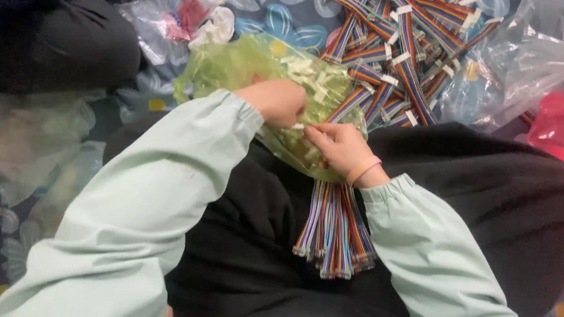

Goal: The person sits on the floor and assembles flat ribbon cables with white plastic connectors. They pick up bundles of cables, align the ends, and slide the connectors onto the wires, repeating the process for multiple cables.

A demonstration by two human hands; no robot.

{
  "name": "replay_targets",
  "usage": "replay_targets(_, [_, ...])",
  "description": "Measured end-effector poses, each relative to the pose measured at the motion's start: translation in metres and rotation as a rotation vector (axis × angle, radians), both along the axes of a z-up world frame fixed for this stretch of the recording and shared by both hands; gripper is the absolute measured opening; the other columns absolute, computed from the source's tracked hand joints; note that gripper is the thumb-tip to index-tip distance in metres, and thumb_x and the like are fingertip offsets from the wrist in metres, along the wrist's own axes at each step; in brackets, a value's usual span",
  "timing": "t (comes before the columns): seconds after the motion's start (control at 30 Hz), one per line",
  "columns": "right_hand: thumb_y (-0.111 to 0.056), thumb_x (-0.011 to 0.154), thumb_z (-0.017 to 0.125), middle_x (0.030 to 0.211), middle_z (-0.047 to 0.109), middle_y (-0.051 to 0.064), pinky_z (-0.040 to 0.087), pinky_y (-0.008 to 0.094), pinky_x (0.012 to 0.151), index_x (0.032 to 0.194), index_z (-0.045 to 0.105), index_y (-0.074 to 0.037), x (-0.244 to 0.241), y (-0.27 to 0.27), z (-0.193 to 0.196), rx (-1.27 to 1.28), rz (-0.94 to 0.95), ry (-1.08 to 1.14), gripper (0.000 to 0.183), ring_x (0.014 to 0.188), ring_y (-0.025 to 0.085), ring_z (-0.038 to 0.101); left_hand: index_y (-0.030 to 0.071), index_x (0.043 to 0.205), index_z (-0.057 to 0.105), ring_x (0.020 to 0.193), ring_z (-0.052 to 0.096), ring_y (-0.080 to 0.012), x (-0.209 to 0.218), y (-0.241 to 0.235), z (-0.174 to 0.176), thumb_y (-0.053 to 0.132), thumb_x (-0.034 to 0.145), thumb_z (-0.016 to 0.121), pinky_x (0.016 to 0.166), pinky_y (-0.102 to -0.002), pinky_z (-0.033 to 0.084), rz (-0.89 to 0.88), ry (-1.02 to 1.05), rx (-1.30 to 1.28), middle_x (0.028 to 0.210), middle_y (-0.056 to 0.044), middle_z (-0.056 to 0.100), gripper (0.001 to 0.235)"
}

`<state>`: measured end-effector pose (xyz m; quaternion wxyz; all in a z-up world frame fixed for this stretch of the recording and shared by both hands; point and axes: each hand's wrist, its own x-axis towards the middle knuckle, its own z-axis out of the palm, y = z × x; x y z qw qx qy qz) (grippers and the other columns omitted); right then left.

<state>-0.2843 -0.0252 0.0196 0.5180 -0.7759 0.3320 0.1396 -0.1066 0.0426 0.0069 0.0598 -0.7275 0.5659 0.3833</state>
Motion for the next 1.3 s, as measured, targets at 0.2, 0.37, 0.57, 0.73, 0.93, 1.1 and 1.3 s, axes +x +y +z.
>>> replay_targets(0.2, [-0.034,0.084,0.064,0.047,0.061,0.006,0.055,0.027,0.056,0.120,0.060,-0.012,-0.010,-0.011,-0.025,0.072,-0.037,-0.260,0.042,0.050,0.016,0.066,0.012,0.096,0.068,0.087,0.064,-0.0412,-0.056,0.037,0.098,0.034,0.085,0.058,0.073,-0.056,0.050,0.301,-0.124,-0.232,0.086,-0.016,0.067,0.026])
replay_targets(0.37, [-0.030,0.088,0.058,0.083,0.064,0.010,0.031,0.016,0.029,0.107,0.059,-0.004,-0.015,-0.022,0.012,0.808,-0.409,-0.380,0.032,0.043,0.007,0.049,0.010,0.086,0.065,0.079,0.062,-0.0390,-0.138,0.071,0.116,0.029,0.081,0.058,0.065,-0.051,0.049,0.251,0.092,-0.284,0.085,-0.014,0.066,0.021])
replay_targets(0.57, [-0.034,0.097,0.045,0.088,0.058,0.012,0.045,0.032,0.070,0.099,0.059,-0.002,-0.057,-0.039,0.032,1.652,-0.776,-0.516,0.035,0.077,0.022,0.056,0.012,0.105,0.058,0.083,0.057,-0.0283,-0.202,0.076,0.071,0.033,0.068,0.071,0.064,-0.037,0.048,0.076,0.135,-0.673,0.105,-0.008,0.053,0.045])
replay_targets(0.73, [-0.017,0.099,0.047,0.093,0.062,0.009,0.042,0.024,0.052,0.117,0.055,-0.007,-0.117,-0.032,0.074,1.607,-0.795,-0.556,0.022,0.075,0.018,0.058,0.012,0.084,0.062,0.079,0.055,-0.0255,-0.200,0.068,0.062,0.031,0.072,0.067,0.067,-0.036,0.045,-0.099,0.022,-0.847,0.086,-0.004,0.058,0.023])
replay_targets(0.93, [-0.021,0.091,0.051,0.050,0.050,0.009,0.022,0.023,0.030,0.076,0.064,0.007,-0.187,-0.004,0.087,0.719,-0.532,-0.146,0.034,0.035,0.011,0.034,0.003,0.095,0.062,0.075,0.062,-0.0214,-0.192,0.077,0.133,0.012,0.083,0.065,0.064,-0.030,0.048,0.170,0.253,-1.091,0.095,-0.005,0.064,0.015])
replay_targets(1.1, [-0.023,0.090,0.051,0.043,0.050,0.010,0.027,0.025,0.032,0.067,0.069,0.009,-0.189,0.010,0.082,0.803,-0.233,0.024,0.044,0.032,0.014,0.037,-0.003,0.094,0.063,0.075,0.067,-0.0212,-0.202,0.096,0.145,0.003,0.080,0.069,0.065,-0.027,0.053,0.294,0.414,-1.111,0.097,-0.010,0.067,0.016])
replay_targets(1.3, [-0.022,0.086,0.061,0.039,0.051,0.012,0.032,0.024,0.029,0.067,0.073,0.002,-0.195,0.009,0.085,0.501,-0.253,0.133,0.033,0.028,0.016,0.046,0.013,0.116,0.055,0.100,0.061,-0.0281,-0.209,0.100,0.098,0.026,0.081,0.068,0.074,-0.036,0.052,0.201,0.161,-0.772,0.111,-0.009,0.059,0.039])
